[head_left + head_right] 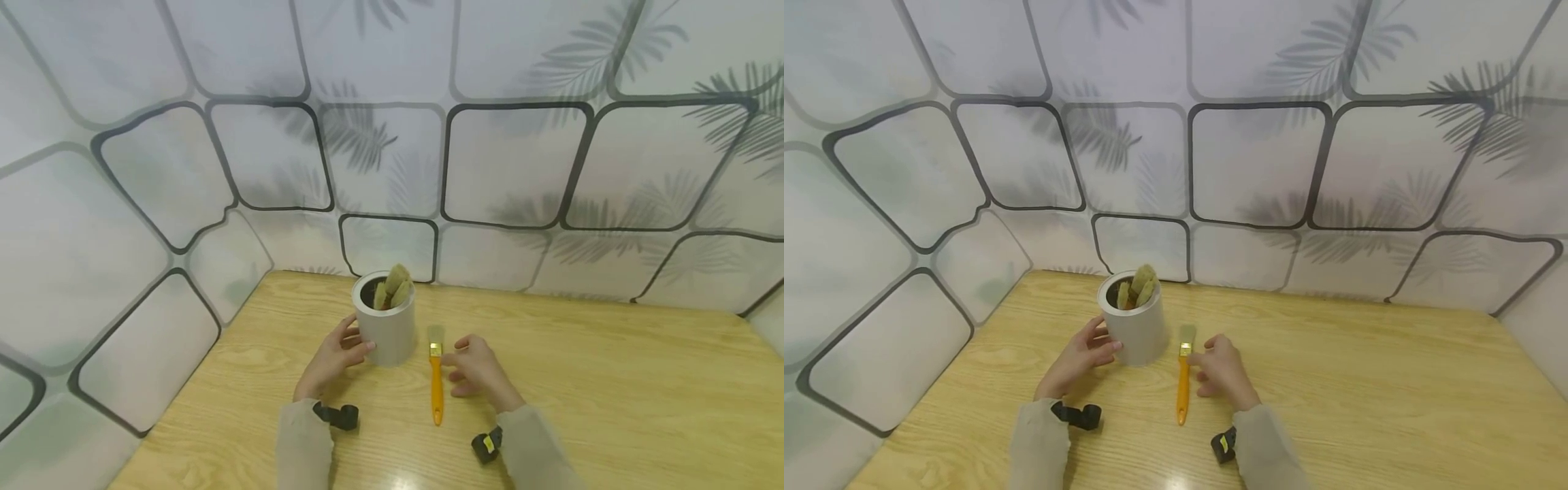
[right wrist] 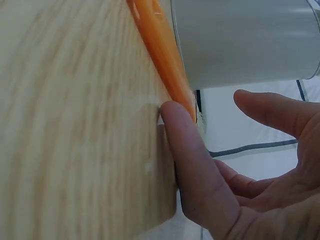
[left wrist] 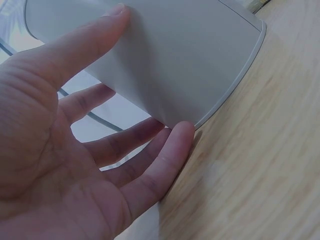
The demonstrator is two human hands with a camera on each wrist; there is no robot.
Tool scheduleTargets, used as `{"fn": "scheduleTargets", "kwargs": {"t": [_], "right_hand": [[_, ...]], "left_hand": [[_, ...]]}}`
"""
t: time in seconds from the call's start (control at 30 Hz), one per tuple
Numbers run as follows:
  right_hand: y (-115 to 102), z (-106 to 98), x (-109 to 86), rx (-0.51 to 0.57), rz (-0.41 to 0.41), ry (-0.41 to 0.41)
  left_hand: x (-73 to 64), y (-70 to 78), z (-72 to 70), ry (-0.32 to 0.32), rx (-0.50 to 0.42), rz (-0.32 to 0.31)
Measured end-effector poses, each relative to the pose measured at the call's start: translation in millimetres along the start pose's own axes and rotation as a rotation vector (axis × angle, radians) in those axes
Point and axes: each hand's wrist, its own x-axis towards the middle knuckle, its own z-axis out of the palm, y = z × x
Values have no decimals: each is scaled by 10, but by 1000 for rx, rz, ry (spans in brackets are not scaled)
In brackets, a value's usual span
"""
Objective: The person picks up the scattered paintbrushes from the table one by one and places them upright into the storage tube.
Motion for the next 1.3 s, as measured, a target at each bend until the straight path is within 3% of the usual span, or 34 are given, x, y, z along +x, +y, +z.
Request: {"fn": "scheduleTargets", "kwargs": {"t": [0.13,0.5,1.07,1.2,1.3], "right_hand": [[-15,41,7,-60,-10,-10],[-50,151,107,-305,-70,56],[-24,170,94,-345,-88,72],[-1,140,78,-299,-85,69],[26,84,69,-185,-58,50]], "left_hand": [[-4,6,-7,2,3,3],[35,-15,-13,4,15,14],[15,-6,-18,-5,10,3],[6,-10,-14,-6,6,4],[9,-13,-8,-12,10,6]]}}
